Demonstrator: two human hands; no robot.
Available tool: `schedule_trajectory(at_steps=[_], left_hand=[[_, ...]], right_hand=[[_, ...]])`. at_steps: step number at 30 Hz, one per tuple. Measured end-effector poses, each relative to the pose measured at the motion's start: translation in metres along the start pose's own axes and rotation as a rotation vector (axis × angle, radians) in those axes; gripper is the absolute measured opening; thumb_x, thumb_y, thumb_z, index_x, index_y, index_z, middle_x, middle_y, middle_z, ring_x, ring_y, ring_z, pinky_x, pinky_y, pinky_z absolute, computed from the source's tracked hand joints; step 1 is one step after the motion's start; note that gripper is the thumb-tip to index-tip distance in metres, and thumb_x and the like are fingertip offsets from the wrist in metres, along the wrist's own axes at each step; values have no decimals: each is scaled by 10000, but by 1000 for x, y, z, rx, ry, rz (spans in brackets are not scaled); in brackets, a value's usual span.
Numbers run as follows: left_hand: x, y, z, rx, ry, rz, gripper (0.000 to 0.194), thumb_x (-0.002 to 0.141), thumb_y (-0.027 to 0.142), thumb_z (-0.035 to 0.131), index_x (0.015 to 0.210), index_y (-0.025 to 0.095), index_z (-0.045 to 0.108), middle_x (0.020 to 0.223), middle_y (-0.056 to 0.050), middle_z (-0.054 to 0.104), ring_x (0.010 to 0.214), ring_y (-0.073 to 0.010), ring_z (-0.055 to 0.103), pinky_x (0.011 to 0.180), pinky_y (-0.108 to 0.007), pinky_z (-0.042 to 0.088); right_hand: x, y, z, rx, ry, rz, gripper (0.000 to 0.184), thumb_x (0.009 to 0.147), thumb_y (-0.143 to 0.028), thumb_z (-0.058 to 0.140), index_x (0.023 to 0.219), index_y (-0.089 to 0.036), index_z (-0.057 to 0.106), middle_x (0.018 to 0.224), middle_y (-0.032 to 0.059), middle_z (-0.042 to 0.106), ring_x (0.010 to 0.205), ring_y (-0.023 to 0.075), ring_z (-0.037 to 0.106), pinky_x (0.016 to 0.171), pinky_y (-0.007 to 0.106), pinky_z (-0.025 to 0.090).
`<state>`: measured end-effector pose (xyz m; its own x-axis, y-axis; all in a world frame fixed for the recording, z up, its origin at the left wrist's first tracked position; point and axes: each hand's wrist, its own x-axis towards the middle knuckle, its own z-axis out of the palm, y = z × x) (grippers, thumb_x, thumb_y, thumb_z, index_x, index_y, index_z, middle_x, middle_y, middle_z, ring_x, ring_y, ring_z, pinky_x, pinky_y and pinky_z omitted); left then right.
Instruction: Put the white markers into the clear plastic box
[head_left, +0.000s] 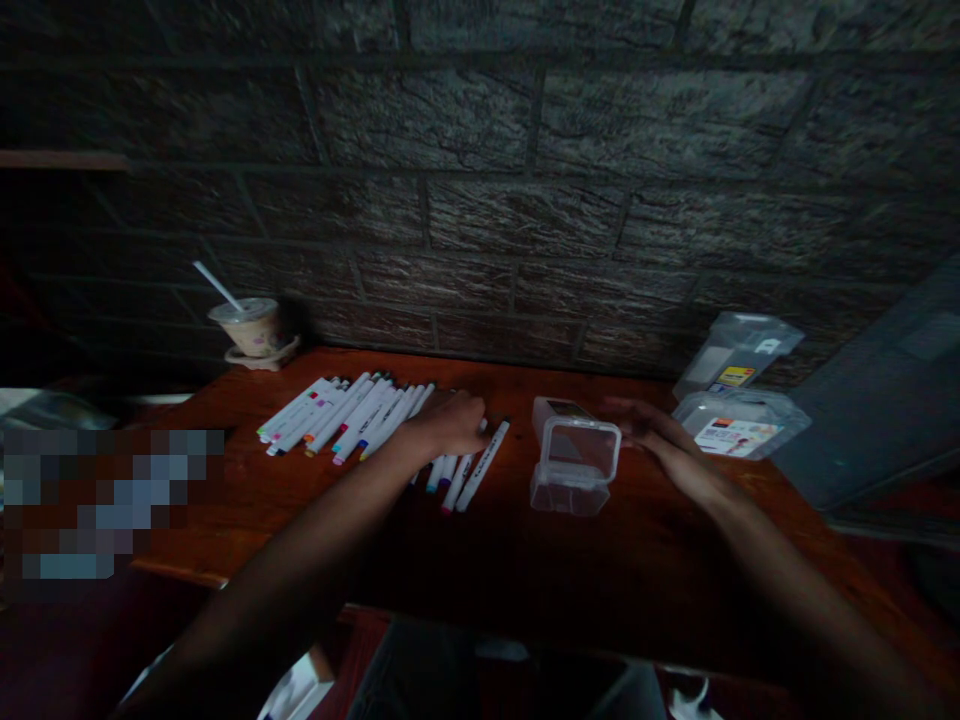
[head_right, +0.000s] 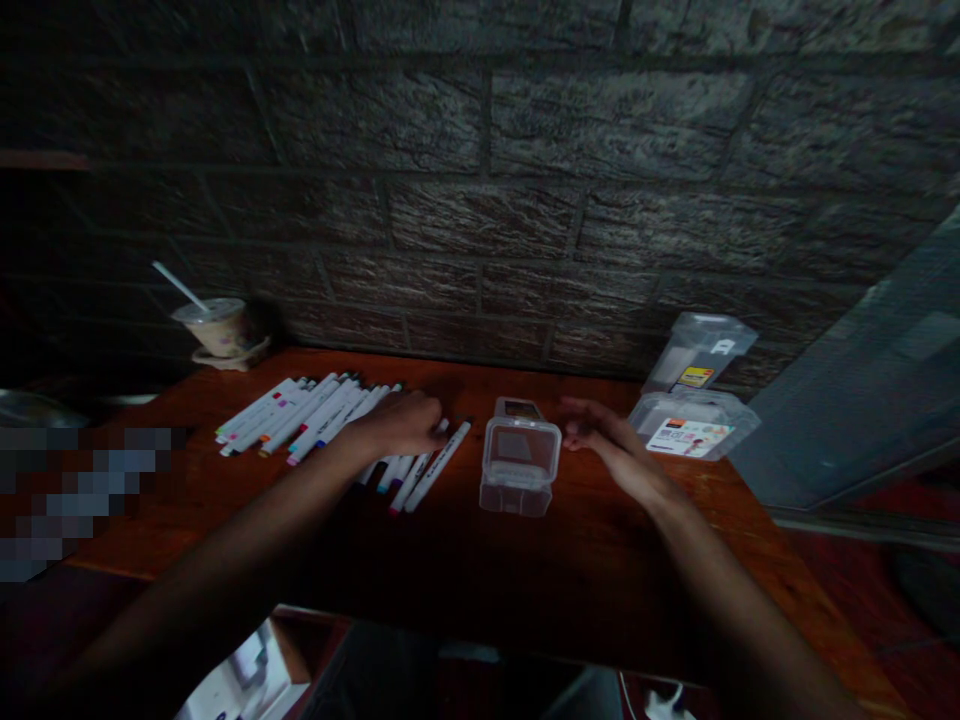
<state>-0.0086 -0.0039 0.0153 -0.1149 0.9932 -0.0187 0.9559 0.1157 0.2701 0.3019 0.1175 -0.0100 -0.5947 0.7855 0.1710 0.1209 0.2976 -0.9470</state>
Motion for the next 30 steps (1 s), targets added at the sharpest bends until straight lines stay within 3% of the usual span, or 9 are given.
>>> schedule_trajectory(at_steps=[3, 7, 11, 14, 19, 24, 28, 30], left_hand=[[2, -3, -2, -148, 108, -56, 250, 720, 389, 776, 578, 207, 680, 762, -155, 777, 904, -394, 760, 790, -433, 542], [11, -12, -12, -445, 387, -125, 205, 784, 354, 711, 645, 223, 638, 698, -90, 727, 927, -347, 740, 802, -386, 518], [20, -12, -26, -880, 659, -107, 283, 903, 451, 559, 721, 237, 522, 570, 14, 568, 596, -193, 633, 562, -266, 448], [22, 1, -38, -1230, 747, -29, 359, 897, 550, 530, 737, 244, 431, 552, 59, 500, 450, -122, 502, 459, -224, 381], [11, 37, -53, -1629, 643, 122, 317, 746, 444, 728, 781, 211, 515, 648, 9, 653, 568, -135, 625, 535, -237, 498], [-8, 65, -44, -1804, 492, 212, 287, 734, 307, 818, 904, 182, 624, 688, -10, 721, 614, -144, 665, 555, -236, 530], [-18, 72, -30, -1813, 361, 250, 293, 776, 296, 857, 969, 154, 689, 714, -27, 748, 640, -142, 683, 581, -235, 551], [-19, 71, -25, -1732, 345, 259, 300, 795, 306, 858, 1005, 160, 703, 754, -28, 766, 642, -138, 686, 591, -238, 560]], right_hand=[[1, 1, 0, 12, -2, -11, 462, 843, -502, 754, 1232, -254, 737, 1103, 96, 772, 913, 283, 733, 810, 432, 615], [3, 3, 2, 31, 26, -21, 465, 829, -514, 769, 1202, -238, 745, 1079, 96, 777, 839, 257, 724, 764, 413, 604], [4, 1, 4, 73, 128, -63, 446, 875, -581, 697, 1087, -194, 761, 988, 116, 783, 734, 236, 691, 694, 399, 568], [5, -6, 5, 107, 229, -114, 486, 913, -639, 605, 1000, -185, 756, 853, 107, 764, 683, 232, 656, 630, 377, 531], [6, -47, 13, 118, 294, -180, 484, 966, -617, 570, 1195, -215, 713, 867, 80, 764, 681, 220, 639, 574, 330, 482], [11, -97, 36, 106, 159, -346, 558, 946, -597, 638, 1387, -255, 625, 904, 44, 765, 736, 209, 641, 654, 329, 506], [13, -100, 48, 90, 269, -421, 319, 865, -518, 780, 1062, -268, 786, 836, 23, 760, 753, 202, 660, 685, 316, 519], [10, -93, 48, 122, 319, -405, 262, 849, -497, 805, 933, -249, 798, 730, 9, 746, 666, 178, 651, 630, 290, 509]])
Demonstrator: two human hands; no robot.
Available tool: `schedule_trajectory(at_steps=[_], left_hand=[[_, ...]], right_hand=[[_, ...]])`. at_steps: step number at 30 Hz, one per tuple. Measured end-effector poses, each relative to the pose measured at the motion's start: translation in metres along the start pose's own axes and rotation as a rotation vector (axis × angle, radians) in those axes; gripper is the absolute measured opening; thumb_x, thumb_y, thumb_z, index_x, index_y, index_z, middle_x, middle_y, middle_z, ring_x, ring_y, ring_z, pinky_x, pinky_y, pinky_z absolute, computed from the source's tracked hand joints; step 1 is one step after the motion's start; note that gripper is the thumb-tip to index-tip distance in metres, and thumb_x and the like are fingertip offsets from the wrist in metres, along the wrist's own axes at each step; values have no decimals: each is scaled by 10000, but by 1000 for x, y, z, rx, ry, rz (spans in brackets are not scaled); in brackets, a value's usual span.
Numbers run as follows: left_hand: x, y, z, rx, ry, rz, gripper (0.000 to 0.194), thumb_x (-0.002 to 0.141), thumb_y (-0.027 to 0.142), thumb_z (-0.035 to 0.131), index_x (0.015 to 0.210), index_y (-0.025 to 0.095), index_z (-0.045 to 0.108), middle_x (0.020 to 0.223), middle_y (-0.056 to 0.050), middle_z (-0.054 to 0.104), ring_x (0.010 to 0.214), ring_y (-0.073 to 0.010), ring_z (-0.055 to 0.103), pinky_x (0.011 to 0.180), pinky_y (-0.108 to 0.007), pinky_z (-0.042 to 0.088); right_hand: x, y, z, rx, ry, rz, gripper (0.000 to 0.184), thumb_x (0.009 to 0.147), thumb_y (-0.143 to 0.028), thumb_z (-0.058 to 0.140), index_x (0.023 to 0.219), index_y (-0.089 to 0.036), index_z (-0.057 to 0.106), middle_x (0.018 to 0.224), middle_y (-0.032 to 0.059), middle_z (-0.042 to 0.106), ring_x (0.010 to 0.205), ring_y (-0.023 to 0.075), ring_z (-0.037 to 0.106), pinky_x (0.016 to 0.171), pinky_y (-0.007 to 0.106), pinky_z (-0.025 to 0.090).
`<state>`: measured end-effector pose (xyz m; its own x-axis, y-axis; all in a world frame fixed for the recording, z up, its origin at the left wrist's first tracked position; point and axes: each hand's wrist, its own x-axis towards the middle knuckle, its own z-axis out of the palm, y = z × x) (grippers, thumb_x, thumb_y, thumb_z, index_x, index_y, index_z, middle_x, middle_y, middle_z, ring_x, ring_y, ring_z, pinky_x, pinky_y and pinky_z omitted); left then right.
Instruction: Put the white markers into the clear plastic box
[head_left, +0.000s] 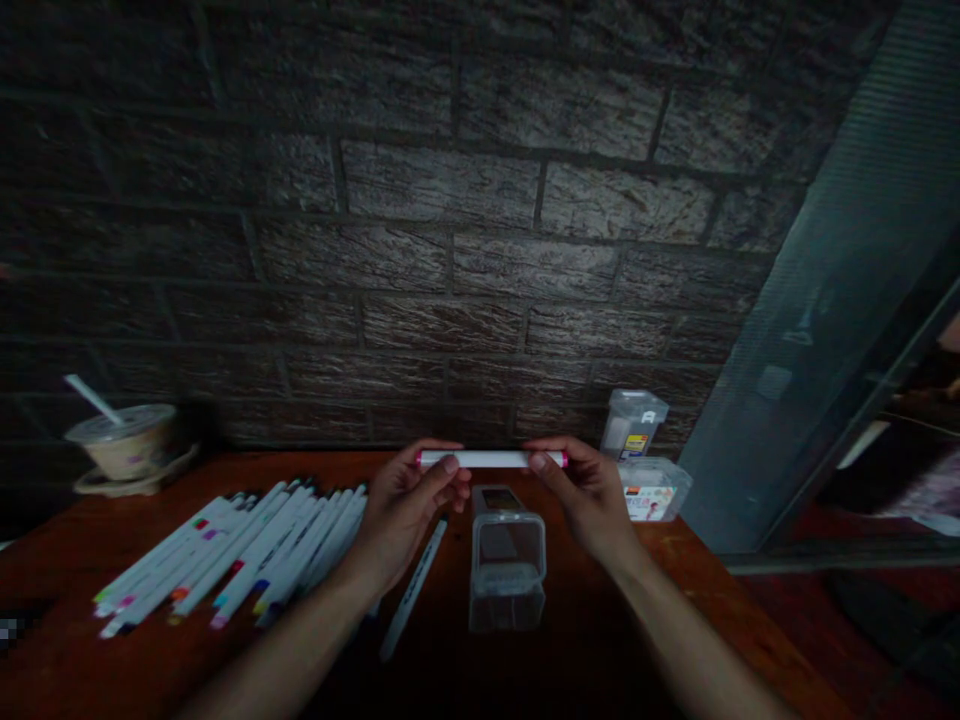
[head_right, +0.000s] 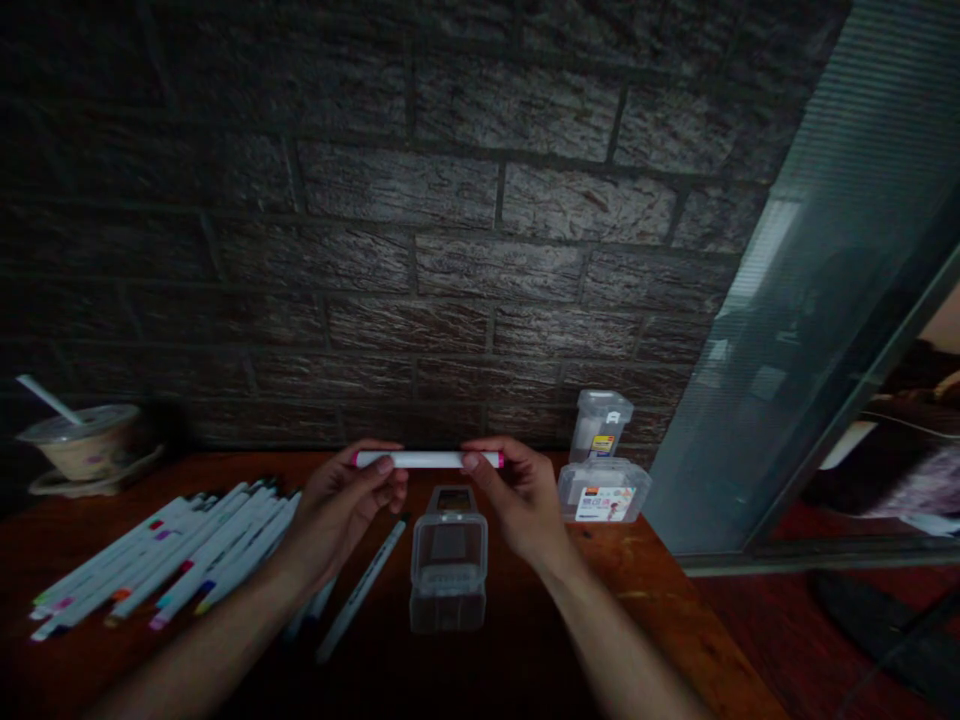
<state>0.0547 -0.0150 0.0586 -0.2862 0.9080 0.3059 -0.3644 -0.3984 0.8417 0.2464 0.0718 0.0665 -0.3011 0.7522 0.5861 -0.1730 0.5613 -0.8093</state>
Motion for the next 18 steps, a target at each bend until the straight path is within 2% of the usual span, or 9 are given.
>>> schedule_trajectory(at_steps=[4, 7, 12, 18], left_hand=[[-2, -5, -9, 251, -45, 62, 262, 852, 331, 814, 1040, 168, 733, 740, -17, 760, 623, -133, 672, 573, -229, 547], [-6, -10, -16, 380, -25, 96, 204, 893, 340, 771, 990, 161, 759, 675, 0, 725, 592, -112, 649, 585, -213, 533], [-6, -17, -20, 306, 6, 114, 206, 936, 368, 732, 1029, 185, 751, 628, 37, 669, 536, -85, 578, 517, -180, 459], [11, -10, -8, 228, -37, 122, 224, 920, 374, 758, 1025, 177, 742, 640, 27, 668, 541, -94, 579, 502, -188, 454]], right_hand=[[-9, 6, -6, 91, 24, 119, 331, 859, -527, 796, 785, -208, 751, 495, -27, 660, 419, 112, 532, 444, 217, 406], [-11, 5, -6, 143, -17, 171, 414, 848, -557, 800, 670, -194, 711, 499, 2, 694, 396, 95, 524, 417, 202, 389], [-10, 8, -7, 214, -54, 164, 219, 836, -416, 860, 957, -236, 828, 685, 5, 780, 541, 88, 600, 540, 189, 464], [-6, 16, -15, 326, -78, 184, 214, 877, -414, 823, 1023, -259, 838, 758, 32, 804, 579, 93, 605, 557, 193, 445]])
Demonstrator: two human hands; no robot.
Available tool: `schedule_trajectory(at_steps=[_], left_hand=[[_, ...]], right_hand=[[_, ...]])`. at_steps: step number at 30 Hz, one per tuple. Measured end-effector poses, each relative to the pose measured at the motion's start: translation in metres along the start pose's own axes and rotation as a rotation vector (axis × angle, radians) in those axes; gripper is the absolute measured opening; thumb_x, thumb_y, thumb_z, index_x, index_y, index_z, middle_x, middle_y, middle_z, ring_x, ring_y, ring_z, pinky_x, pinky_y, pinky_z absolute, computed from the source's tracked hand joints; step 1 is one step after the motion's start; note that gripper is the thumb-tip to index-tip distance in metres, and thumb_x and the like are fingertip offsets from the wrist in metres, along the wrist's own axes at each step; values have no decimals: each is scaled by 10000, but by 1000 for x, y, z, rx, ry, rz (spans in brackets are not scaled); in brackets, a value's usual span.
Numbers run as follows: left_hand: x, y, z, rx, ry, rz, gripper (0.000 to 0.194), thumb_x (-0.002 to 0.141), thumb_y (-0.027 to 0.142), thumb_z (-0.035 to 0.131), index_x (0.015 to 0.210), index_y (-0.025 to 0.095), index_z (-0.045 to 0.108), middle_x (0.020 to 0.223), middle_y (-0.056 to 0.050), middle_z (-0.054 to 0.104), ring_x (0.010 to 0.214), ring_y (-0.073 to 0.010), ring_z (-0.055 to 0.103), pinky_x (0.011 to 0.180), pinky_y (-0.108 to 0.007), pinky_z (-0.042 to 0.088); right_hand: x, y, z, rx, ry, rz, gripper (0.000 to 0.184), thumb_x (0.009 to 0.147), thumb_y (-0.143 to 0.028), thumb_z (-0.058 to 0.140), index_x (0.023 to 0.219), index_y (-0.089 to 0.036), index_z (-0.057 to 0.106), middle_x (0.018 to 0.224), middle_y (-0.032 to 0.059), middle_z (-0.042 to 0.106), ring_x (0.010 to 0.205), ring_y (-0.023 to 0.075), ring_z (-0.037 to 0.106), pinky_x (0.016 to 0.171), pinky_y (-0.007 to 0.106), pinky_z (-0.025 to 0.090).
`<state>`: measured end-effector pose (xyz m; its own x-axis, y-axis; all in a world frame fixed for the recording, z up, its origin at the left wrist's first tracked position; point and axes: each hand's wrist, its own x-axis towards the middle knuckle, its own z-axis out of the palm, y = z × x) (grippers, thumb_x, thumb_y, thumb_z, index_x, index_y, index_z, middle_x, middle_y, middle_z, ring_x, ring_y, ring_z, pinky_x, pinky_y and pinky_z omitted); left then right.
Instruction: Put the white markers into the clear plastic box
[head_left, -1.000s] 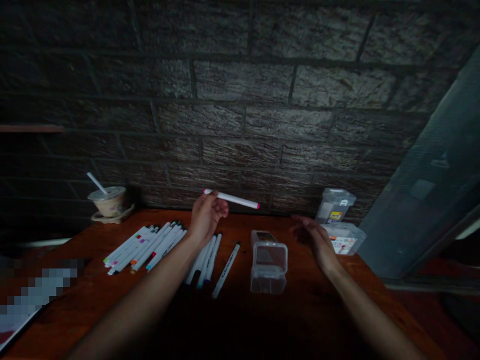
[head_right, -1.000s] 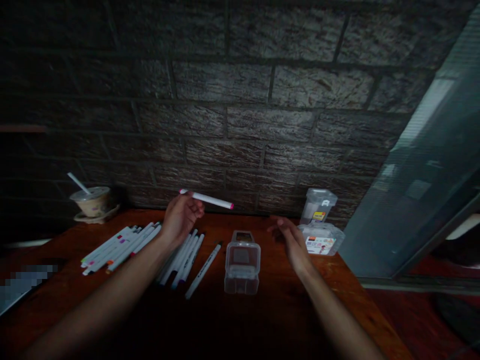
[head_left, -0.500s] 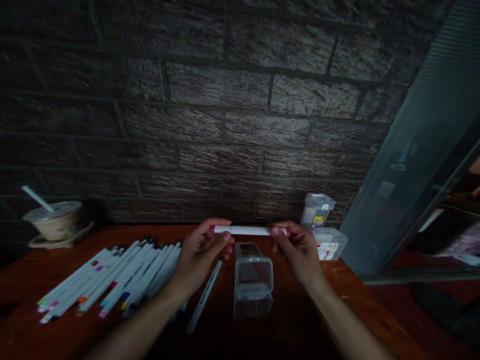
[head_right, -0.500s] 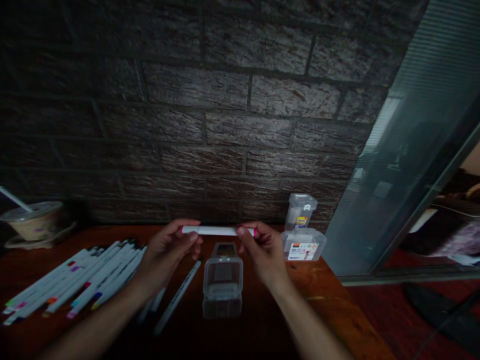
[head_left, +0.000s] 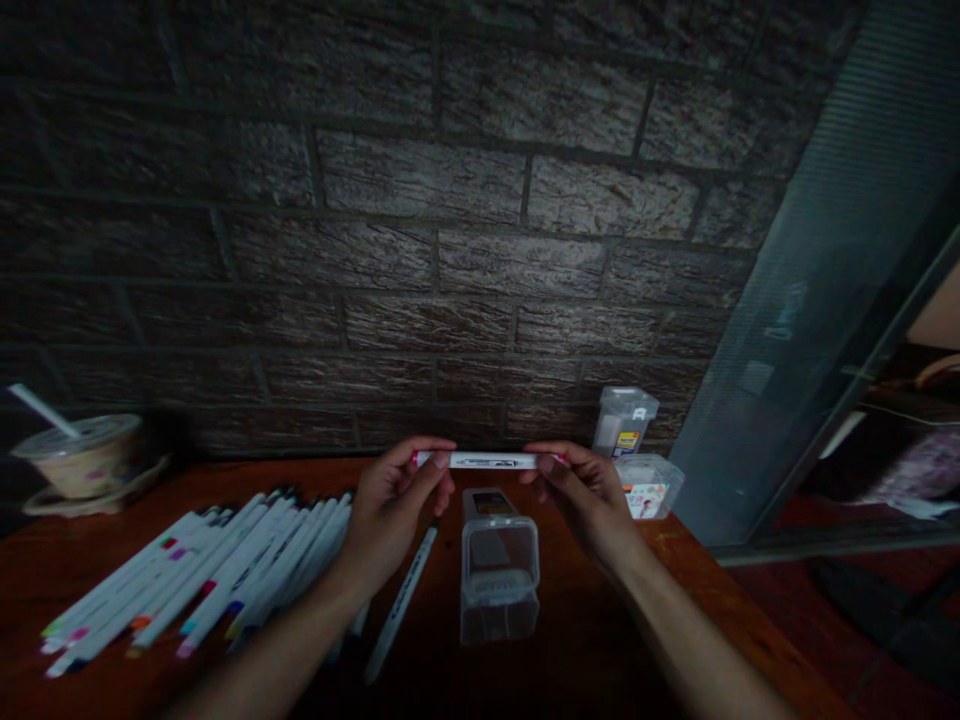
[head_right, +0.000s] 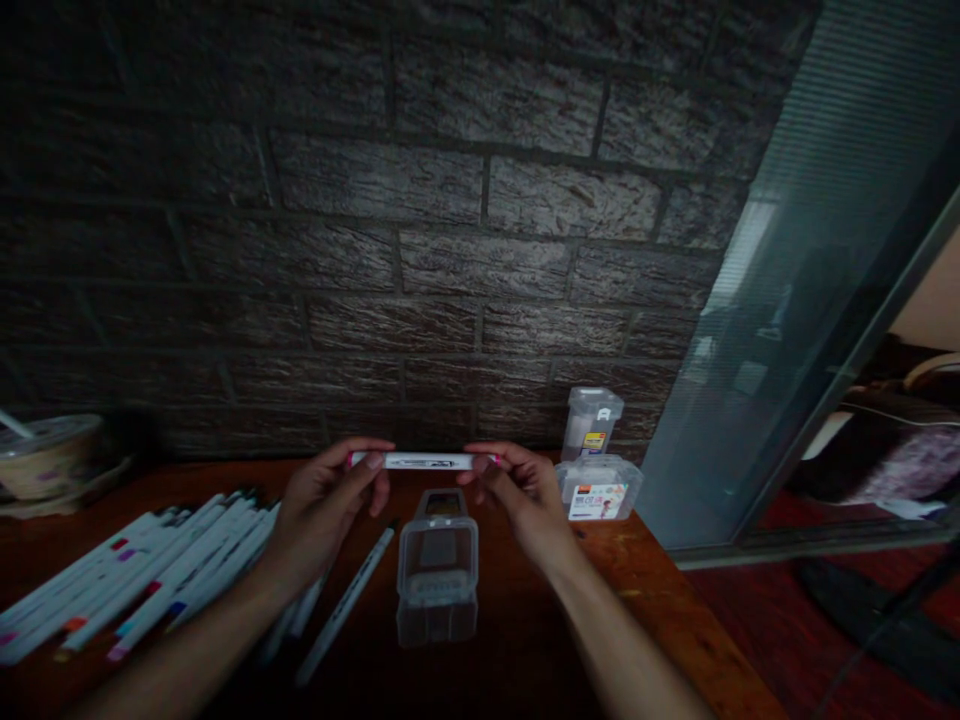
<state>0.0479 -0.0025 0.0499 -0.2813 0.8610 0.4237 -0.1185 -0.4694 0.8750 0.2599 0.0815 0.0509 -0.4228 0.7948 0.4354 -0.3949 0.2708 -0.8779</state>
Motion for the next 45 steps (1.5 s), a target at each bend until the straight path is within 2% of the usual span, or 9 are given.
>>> schedule_trajectory(at_steps=[6, 11, 15, 21, 24, 27, 30, 34, 45], left_hand=[[11, 16, 3, -146, -16, -47, 231, 879, 349, 786, 997, 152, 759, 650, 6, 666, 553, -107, 576, 513, -211, 461], [30, 33, 16, -118, -28, 25, 260, 852, 367, 807, 976, 144, 759, 596, 18, 624, 513, -102, 533, 489, -212, 412], [44, 42, 21, -7, -48, 73, 291, 868, 408, 792, 957, 133, 759, 559, 42, 548, 506, -89, 472, 493, -208, 370], [50, 55, 3, 251, -68, 165, 372, 938, 463, 694, 1112, 140, 758, 589, 45, 519, 550, -109, 459, 530, -222, 363], [46, 61, -9, 399, -65, 210, 396, 943, 457, 677, 1214, 171, 718, 751, 7, 633, 652, -139, 556, 597, -237, 431], [43, 61, -21, 503, -234, 137, 299, 964, 439, 641, 1075, 181, 742, 876, -40, 718, 763, -175, 636, 661, -257, 477], [44, 59, -28, 508, -365, 90, 299, 1000, 414, 590, 888, 178, 736, 742, -24, 689, 677, -158, 614, 619, -246, 456], [47, 62, -32, 434, -259, 89, 254, 964, 405, 657, 1052, 188, 755, 644, 20, 611, 580, -136, 544, 549, -228, 397], [46, 54, -32, 109, -86, 105, 162, 944, 313, 671, 1003, 184, 750, 553, 44, 497, 517, -115, 444, 505, -230, 352]], right_hand=[[2, 7, -4, 14, 31, 9, 222, 834, -405, 863, 991, -250, 846, 765, 34, 807, 576, 96, 594, 540, 198, 415], [0, 6, -1, -12, 15, -18, 164, 818, -357, 881, 915, -232, 838, 754, 21, 796, 595, 100, 599, 557, 207, 422], [10, -8, 14, -97, -139, 5, 162, 793, -342, 895, 849, -211, 819, 723, -3, 760, 593, 98, 586, 575, 217, 439], [51, -36, 55, -152, -428, 26, 194, 805, -338, 877, 900, -182, 812, 754, -10, 739, 598, 90, 579, 546, 199, 458], [65, -36, 71, 26, -328, 46, 236, 780, -364, 901, 854, -181, 772, 686, -20, 743, 542, 93, 634, 533, 196, 520], [68, -29, 77, 176, -205, 80, 256, 752, -367, 926, 854, -182, 782, 764, 8, 795, 664, 129, 749, 685, 237, 628], [67, -26, 74, 181, -138, 93, 265, 705, -319, 959, 872, -173, 815, 719, 5, 783, 635, 105, 727, 627, 181, 605], [70, -37, 57, 112, -125, 93, 256, 734, -311, 936, 919, -171, 828, 658, -7, 734, 507, 94, 645, 427, 160, 499], [75, -48, 34, -49, -280, 9, 199, 846, -325, 839, 982, -180, 841, 762, 67, 816, 562, 162, 738, 488, 236, 590]])
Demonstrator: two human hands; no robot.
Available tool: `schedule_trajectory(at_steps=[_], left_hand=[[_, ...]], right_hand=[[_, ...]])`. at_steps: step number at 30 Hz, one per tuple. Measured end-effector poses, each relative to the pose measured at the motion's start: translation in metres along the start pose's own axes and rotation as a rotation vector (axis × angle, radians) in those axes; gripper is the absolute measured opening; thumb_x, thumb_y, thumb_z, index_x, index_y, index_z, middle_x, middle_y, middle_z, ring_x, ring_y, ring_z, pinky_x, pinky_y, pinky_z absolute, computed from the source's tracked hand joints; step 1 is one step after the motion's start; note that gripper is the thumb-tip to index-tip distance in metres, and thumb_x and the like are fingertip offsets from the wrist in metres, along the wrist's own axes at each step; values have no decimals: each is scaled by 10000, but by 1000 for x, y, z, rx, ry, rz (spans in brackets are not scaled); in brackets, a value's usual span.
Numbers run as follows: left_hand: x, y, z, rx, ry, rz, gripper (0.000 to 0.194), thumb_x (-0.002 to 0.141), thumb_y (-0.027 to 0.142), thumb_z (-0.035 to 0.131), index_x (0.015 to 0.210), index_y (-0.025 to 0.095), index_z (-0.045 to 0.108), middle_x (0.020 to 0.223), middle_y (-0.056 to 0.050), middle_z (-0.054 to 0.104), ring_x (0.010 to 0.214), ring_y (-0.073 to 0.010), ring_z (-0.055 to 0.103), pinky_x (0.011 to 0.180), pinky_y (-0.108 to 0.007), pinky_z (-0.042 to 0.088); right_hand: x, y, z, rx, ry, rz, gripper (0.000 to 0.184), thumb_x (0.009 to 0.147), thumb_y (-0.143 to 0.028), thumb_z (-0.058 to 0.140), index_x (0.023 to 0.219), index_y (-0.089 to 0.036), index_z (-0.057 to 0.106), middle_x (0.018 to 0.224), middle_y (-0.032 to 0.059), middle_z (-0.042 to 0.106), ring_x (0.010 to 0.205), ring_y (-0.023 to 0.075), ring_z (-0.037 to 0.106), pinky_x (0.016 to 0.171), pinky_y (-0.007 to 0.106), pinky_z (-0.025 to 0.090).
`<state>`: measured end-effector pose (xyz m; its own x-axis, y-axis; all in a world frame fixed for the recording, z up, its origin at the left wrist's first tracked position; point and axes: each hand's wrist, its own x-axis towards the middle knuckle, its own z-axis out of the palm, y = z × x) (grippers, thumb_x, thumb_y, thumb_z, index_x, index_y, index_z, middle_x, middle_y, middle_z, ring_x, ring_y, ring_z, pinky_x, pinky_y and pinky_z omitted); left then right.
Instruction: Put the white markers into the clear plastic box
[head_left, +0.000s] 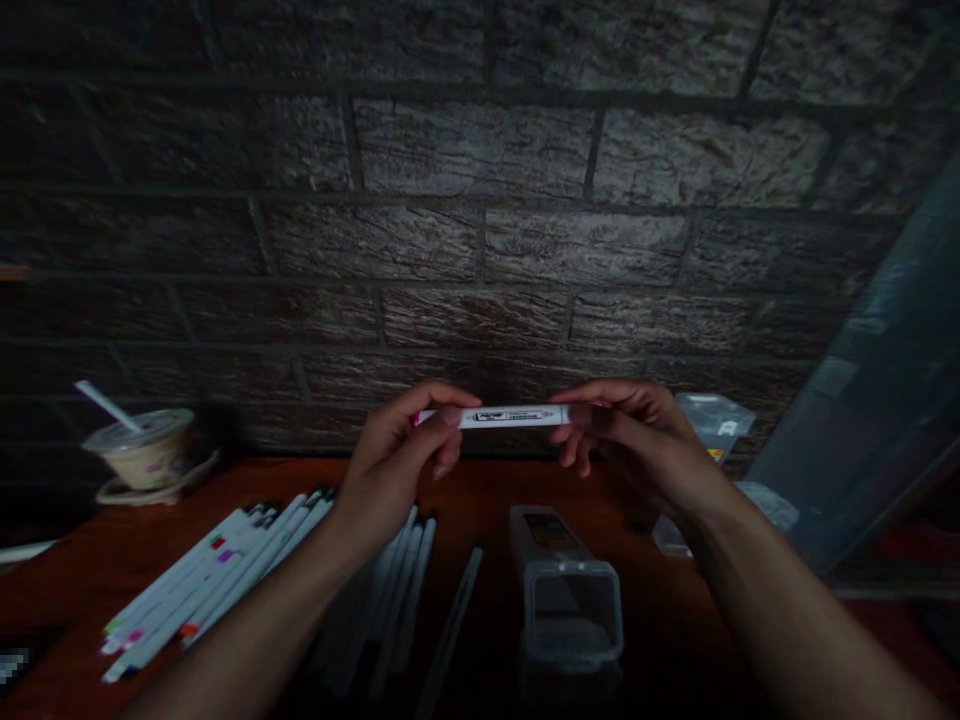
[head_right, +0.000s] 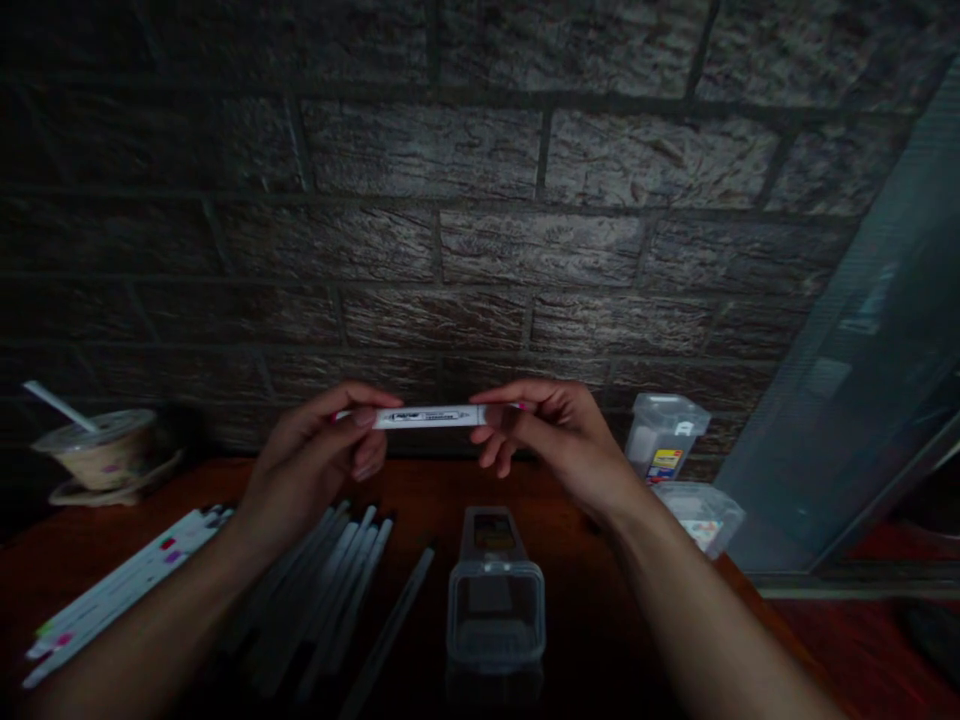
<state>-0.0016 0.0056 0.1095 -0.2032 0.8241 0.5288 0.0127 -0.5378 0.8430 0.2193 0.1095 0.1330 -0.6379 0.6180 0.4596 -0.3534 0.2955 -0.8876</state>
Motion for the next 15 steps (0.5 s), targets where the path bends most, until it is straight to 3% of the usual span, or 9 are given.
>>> schedule_trajectory(at_steps=[3, 9, 12, 15], left_hand=[[-3, 0, 6, -56, 31, -15, 145, 917, 291, 666, 921, 175, 753, 523, 51, 439, 477, -102, 386, 466, -221, 307], [-11, 1, 10, -41, 23, -19, 91, 832, 251, 705, 842, 174, 753, 503, 44, 440, 465, -105, 373, 460, -231, 287], [-12, -1, 9, -18, 1, -13, 87, 850, 250, 706, 872, 178, 749, 502, 47, 449, 463, -103, 380, 465, -230, 293], [-12, 0, 10, 5, -15, -21, 117, 877, 289, 728, 931, 185, 735, 526, 45, 487, 472, -105, 412, 468, -222, 325]], right_hand=[[-1, -3, -1, -18, -47, 28, 187, 801, -319, 872, 912, -175, 829, 707, 60, 799, 537, 177, 735, 459, 250, 578], [-9, -17, -8, -86, -267, 239, 123, 775, -186, 861, 852, -189, 764, 697, 32, 792, 509, 140, 706, 467, 228, 572], [-9, -20, -12, -102, -291, 229, 105, 802, -183, 832, 868, -193, 751, 712, 21, 792, 530, 129, 708, 495, 223, 583], [-10, -20, -14, -130, -235, 148, 118, 820, -256, 836, 878, -183, 764, 727, 26, 789, 543, 134, 707, 506, 238, 590]])
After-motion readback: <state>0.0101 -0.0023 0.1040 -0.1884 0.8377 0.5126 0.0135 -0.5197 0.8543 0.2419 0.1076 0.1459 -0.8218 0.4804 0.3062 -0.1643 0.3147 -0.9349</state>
